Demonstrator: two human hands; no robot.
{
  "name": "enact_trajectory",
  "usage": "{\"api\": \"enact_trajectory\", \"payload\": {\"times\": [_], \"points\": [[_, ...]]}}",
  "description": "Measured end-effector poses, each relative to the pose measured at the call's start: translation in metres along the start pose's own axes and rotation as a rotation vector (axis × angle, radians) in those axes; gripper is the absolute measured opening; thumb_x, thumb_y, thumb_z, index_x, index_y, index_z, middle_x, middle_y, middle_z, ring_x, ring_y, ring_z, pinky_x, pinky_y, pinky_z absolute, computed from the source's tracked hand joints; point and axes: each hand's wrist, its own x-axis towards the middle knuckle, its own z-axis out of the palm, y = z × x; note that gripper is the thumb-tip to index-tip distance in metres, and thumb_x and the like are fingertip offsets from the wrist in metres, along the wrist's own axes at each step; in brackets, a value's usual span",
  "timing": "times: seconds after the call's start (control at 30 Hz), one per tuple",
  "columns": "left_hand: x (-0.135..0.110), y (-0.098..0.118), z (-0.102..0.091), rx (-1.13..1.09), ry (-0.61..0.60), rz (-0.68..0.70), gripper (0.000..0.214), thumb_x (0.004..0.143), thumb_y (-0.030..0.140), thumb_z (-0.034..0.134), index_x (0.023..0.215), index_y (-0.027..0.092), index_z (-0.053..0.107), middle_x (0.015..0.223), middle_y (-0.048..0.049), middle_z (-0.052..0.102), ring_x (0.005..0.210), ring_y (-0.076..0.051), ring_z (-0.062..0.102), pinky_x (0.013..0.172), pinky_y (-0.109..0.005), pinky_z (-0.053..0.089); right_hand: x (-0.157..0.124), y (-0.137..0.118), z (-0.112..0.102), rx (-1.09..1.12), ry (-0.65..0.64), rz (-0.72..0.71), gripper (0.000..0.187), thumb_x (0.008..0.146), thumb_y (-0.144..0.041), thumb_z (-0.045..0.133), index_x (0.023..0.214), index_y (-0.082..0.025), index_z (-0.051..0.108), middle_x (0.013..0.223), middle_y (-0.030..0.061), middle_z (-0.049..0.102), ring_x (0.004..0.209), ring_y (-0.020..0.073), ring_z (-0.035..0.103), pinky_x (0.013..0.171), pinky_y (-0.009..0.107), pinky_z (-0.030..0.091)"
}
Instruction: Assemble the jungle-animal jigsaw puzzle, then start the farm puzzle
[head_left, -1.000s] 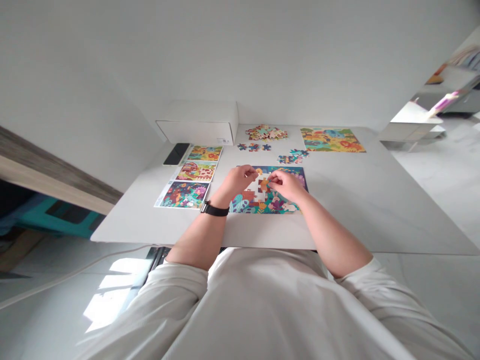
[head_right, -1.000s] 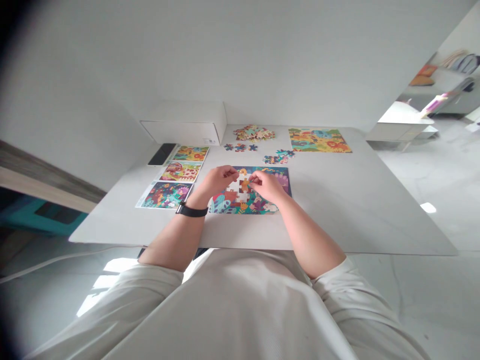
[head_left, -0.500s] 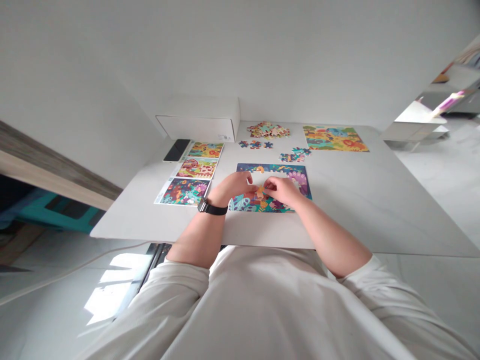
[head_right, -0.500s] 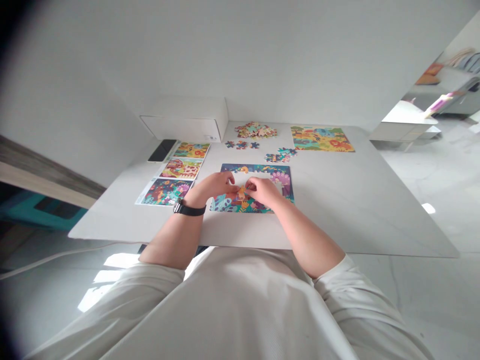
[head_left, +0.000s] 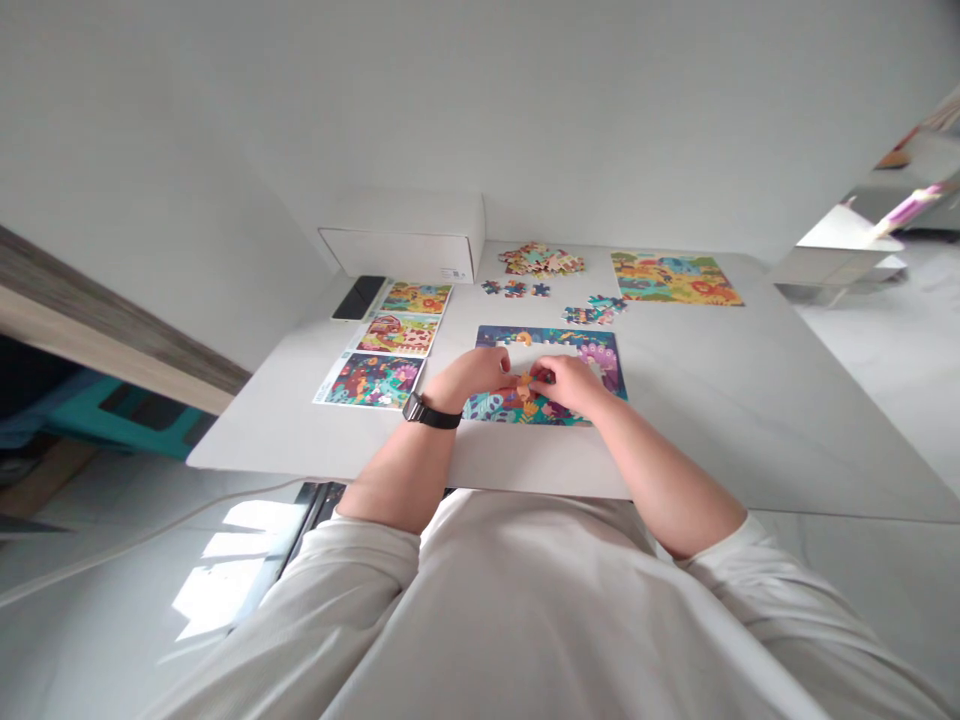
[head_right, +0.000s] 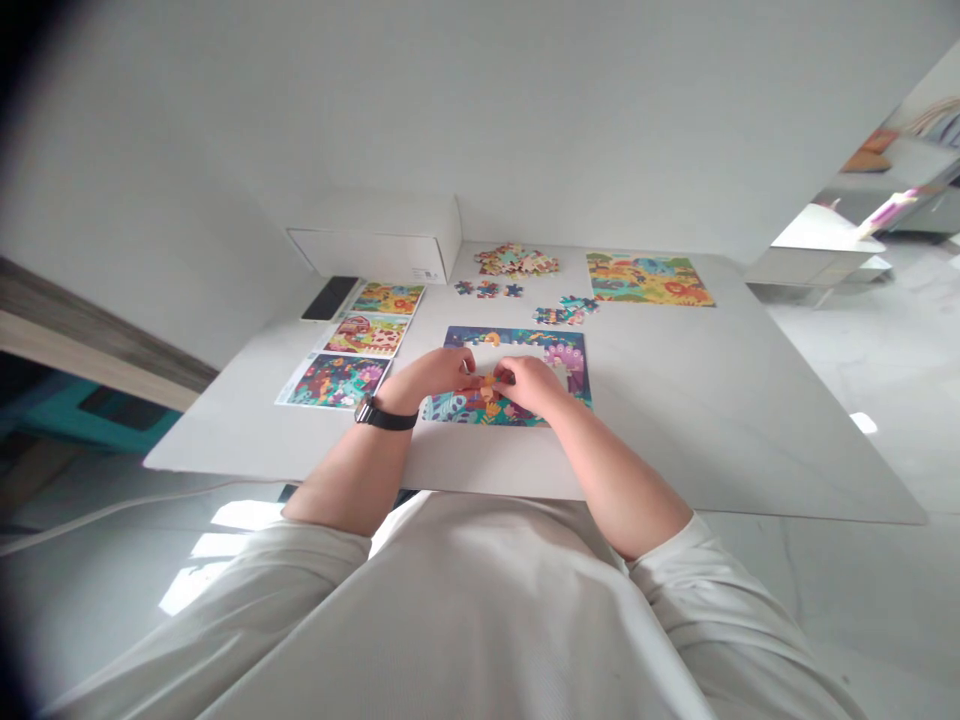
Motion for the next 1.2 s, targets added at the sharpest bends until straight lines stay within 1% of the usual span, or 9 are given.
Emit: {"api": "enact_trajectory", "payload": {"times": [0.13,0.23,0.43,0.53,0.7,0.9,1.03,1.2], "points": [[0.001,0.000,0.001,0.016,-0.008,-0.010,0.038,0.087,0.051,0.071,0.111,0.021,0.075,0.100,-0.0075,0.081,0.082,-0.022,0.073,0.065,-0.027,0.045,0.000,0.000,0.000,-0.036,-0.004,-0.010,0.008,0.087,-0.024,0.080,0.093,-0.022,0.076,0.093,0.0037,0.080,0.084,0.0201,0.070,0.074,0.029,0.046],[0.001,0.000,0.003,0.012,0.003,-0.001,0.037,0.085,0.048,0.073,0.110,0.021,0.075,0.099,-0.0073,0.081,0.081,-0.022,0.072,0.064,-0.027,0.045,0.002,0.002,0.001,-0.058,-0.021,-0.048,0.011,0.085,-0.023,0.082,0.095,-0.022,0.078,0.094,0.0046,0.079,0.089,0.0214,0.070,0.078,0.030,0.047],[0.000,0.002,0.002,0.027,0.015,0.015,0.036,0.085,0.044,0.074,0.112,0.019,0.076,0.101,-0.0084,0.081,0.084,-0.022,0.073,0.067,-0.027,0.047,0.003,0.006,0.003,-0.098,-0.021,-0.096,0.013,0.087,-0.027,0.083,0.098,-0.021,0.079,0.097,0.0068,0.077,0.095,0.0231,0.068,0.085,0.032,0.048],[0.000,0.003,0.001,0.034,0.013,0.018,0.033,0.087,0.041,0.074,0.111,0.019,0.076,0.102,-0.0086,0.081,0.086,-0.023,0.073,0.068,-0.027,0.047,0.003,0.007,0.004,-0.122,-0.017,-0.089,0.014,0.087,-0.028,0.083,0.097,-0.021,0.078,0.098,0.0075,0.075,0.097,0.0238,0.067,0.086,0.033,0.047],[0.001,0.003,0.000,0.009,0.018,0.000,0.032,0.086,0.040,0.076,0.110,0.020,0.077,0.101,-0.0079,0.081,0.085,-0.022,0.073,0.071,-0.027,0.048,0.004,0.008,0.005,-0.131,-0.026,-0.045,0.015,0.086,-0.031,0.084,0.097,-0.021,0.078,0.098,0.0067,0.073,0.096,0.0231,0.065,0.084,0.032,0.047],[0.005,-0.004,0.004,-0.023,0.017,0.020,0.032,0.084,0.043,0.076,0.106,0.021,0.077,0.096,-0.0062,0.080,0.080,-0.021,0.071,0.067,-0.027,0.046,0.005,0.009,0.008,-0.102,-0.016,-0.030,0.017,0.084,-0.025,0.086,0.099,-0.022,0.079,0.099,0.0061,0.071,0.095,0.0217,0.065,0.083,0.031,0.047],[0.007,-0.006,0.006,-0.004,0.004,0.029,0.041,0.080,0.052,0.077,0.108,0.021,0.074,0.096,-0.0064,0.079,0.078,-0.021,0.070,0.062,-0.028,0.042,0.004,0.007,0.004,-0.108,-0.030,-0.018,0.019,0.085,-0.024,0.085,0.103,-0.021,0.079,0.101,0.0066,0.071,0.093,0.0210,0.065,0.083,0.031,0.048],[0.007,-0.010,0.010,-0.032,-0.018,0.048,0.052,0.073,0.057,0.081,0.110,0.022,0.070,0.097,-0.0052,0.078,0.077,-0.021,0.069,0.059,-0.028,0.038,0.002,0.005,-0.003,-0.103,-0.045,0.039,0.025,0.084,-0.029,0.086,0.106,-0.021,0.076,0.097,0.0038,0.072,0.086,0.0183,0.065,0.076,0.029,0.044]]}}
